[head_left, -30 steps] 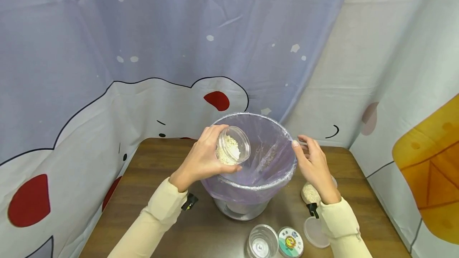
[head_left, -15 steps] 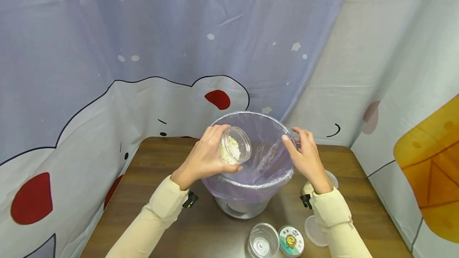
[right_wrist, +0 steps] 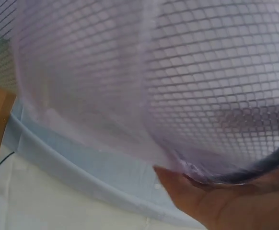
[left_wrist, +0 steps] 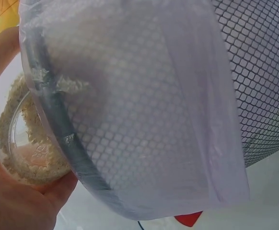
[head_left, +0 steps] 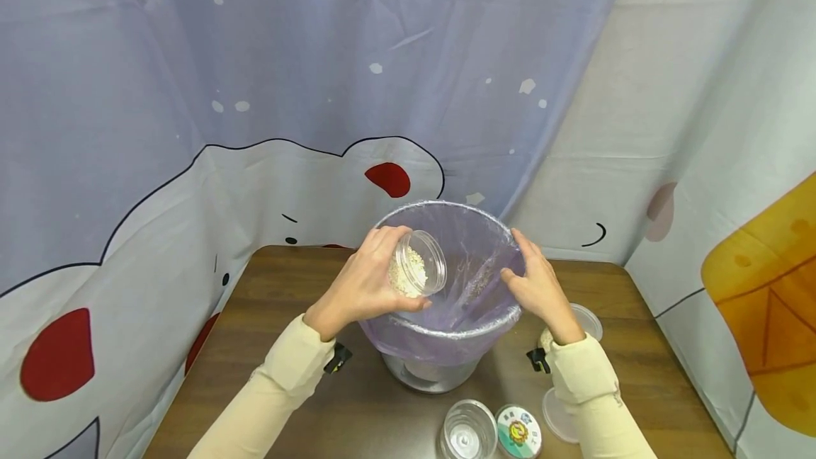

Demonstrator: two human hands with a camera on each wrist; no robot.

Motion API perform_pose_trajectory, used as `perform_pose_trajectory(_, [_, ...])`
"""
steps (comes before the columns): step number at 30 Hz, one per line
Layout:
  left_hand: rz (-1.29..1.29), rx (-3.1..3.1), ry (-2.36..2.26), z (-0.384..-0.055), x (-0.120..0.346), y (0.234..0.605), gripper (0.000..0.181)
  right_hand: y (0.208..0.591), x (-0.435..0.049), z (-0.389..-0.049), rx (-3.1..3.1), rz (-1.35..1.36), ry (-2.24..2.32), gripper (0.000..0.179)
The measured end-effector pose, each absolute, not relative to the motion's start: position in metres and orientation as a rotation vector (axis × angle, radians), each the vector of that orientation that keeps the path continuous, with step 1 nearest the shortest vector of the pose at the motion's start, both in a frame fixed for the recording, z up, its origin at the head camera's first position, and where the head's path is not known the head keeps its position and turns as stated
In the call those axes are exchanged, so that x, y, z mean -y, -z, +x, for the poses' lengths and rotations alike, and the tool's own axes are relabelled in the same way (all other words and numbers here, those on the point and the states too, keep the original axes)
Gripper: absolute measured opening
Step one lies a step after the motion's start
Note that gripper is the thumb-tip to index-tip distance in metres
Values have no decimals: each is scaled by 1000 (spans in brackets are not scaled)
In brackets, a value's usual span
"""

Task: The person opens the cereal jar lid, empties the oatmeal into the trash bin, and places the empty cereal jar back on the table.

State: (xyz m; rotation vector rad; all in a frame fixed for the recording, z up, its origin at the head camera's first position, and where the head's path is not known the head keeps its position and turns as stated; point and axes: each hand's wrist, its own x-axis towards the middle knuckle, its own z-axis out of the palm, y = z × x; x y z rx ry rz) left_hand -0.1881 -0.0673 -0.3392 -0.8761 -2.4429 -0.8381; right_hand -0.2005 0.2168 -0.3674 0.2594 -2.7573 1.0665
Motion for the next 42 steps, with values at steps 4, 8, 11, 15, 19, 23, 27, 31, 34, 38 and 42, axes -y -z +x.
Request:
perform_pose_trajectory(4, [-881, 2465, 832, -189, 67, 340, 91, 368, -219, -201, 2819, 274, -1106, 75])
perform_pose_trajectory(8, [-884, 2477, 812, -190, 66, 340, 91, 369, -221, -201, 2841, 278, -1149, 78])
perform_pose_trajectory(11, [-887, 2473, 799, -190, 66, 339, 91, 368, -222, -201, 2841, 294, -1156, 79])
perform_pose_trajectory(15, [-884, 2483, 791, -192, 65, 338, 92, 369, -222, -202, 2839, 316, -1161, 79])
perform_pose_trajectory(19, [-875, 2498, 786, -193, 65, 338, 92, 369, -223, -203, 2835, 326, -1176, 79])
perform_pose_trajectory(23, [-875, 2505, 778, -195, 64, 339, 92, 369, -222, -203, 2840, 312, -1186, 79])
perform_pose_trajectory(27, [-879, 2502, 762, -197, 64, 340, 92, 369, -222, -203, 2845, 291, -1195, 79])
perform_pose_trajectory(31, [-891, 2490, 735, -198, 64, 340, 91, 369, -221, -203, 2840, 292, -1205, 79])
perform_pose_trajectory(34, [-907, 2480, 716, -199, 64, 340, 92, 370, -222, -203, 2837, 301, -1210, 79])
perform_pose_trajectory(38, [-920, 2475, 683, -201, 64, 340, 91, 370, -222, -204, 2839, 310, -1209, 79])
perform_pose_trajectory(42, [-931, 2477, 643, -202, 64, 340, 90, 370, -222, -204, 2838, 312, -1202, 79])
